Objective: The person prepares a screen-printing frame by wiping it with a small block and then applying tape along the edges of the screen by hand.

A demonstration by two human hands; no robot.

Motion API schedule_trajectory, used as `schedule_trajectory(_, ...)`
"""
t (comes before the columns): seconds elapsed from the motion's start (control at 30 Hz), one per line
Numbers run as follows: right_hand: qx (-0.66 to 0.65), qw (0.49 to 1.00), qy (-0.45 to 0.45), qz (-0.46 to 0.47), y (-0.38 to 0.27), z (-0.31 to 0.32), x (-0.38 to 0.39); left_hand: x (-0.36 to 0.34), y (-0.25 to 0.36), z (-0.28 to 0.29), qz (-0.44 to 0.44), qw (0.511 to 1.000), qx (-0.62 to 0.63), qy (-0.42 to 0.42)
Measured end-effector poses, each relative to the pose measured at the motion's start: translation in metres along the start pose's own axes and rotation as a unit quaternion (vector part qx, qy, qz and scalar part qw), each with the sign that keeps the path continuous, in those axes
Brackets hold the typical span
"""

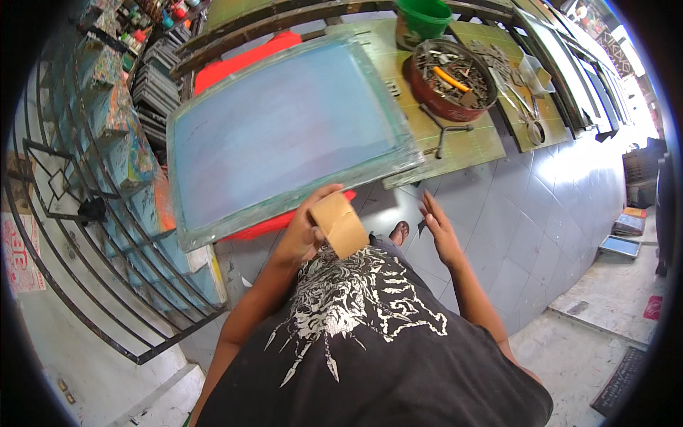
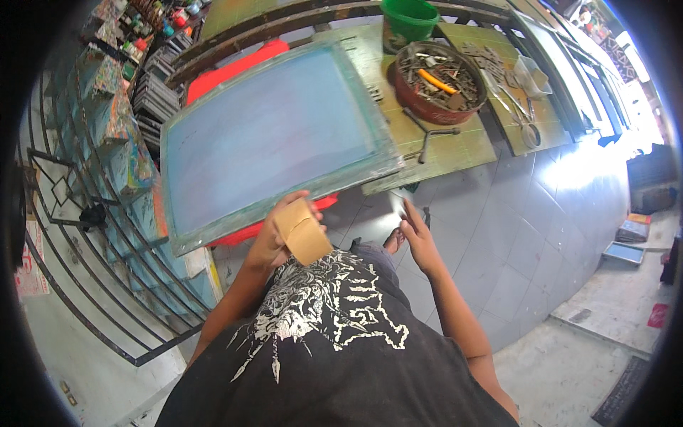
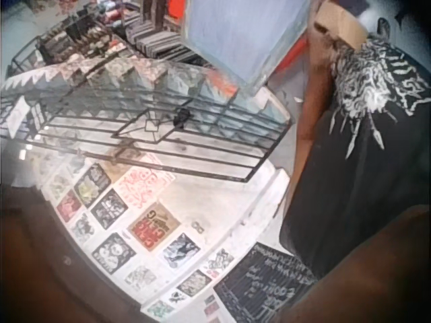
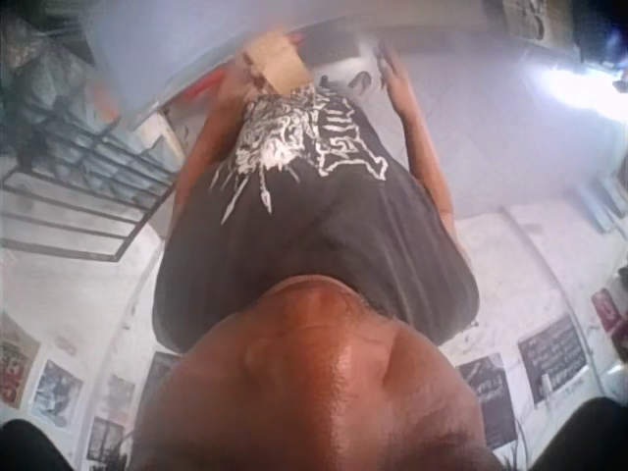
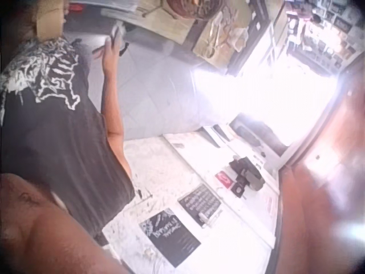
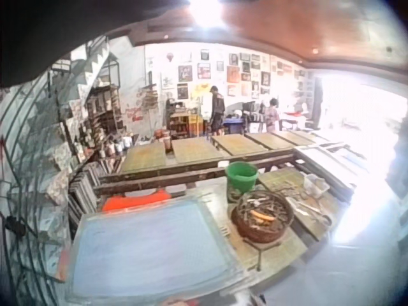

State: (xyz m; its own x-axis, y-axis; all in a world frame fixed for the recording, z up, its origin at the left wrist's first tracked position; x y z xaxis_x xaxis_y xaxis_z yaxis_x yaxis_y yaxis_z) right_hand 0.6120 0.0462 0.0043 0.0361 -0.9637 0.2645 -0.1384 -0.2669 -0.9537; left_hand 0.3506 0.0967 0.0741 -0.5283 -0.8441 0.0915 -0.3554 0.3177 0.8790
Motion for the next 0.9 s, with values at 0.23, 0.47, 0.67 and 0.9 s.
schedule_trajectory(0.23,0.086,0.899,-0.03,-0.428,0.222,-0.036,0.093,0.153,0.05,0.112,-0.061,0.92,-0.231,0.31)
schedule_trajectory(0.47,-0.123,0.972,-0.123,-0.158,-0.024,-0.161,0.037,0.166,0.097,0.115,-0.131,0.744,-0.552,0.354)
schedule_trajectory(0.67,-0.013,0.983,-0.167,-0.074,-0.067,-0.293,-0.001,0.163,0.11,0.096,-0.18,0.69,-0.604,0.355)
schedule_trajectory(0.9,-0.109,0.977,-0.123,-0.134,-0.036,-0.311,0.003,0.173,0.093,0.097,-0.185,0.658,-0.651,0.328)
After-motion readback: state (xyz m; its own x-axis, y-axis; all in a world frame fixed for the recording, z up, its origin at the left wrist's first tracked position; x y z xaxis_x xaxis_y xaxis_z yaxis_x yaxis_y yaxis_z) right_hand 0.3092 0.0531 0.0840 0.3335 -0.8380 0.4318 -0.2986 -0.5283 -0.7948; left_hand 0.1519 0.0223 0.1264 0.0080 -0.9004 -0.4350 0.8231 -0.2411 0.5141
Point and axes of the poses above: each hand's wrist, its own x-axis away from the middle knuckle, its own z-axis out of the back of the hand, y = z × x, the point moved 9 cm from there along -x, towards the middle knuckle, and after that the axes turned 15 degrees about -x, right-handed, at the moved point
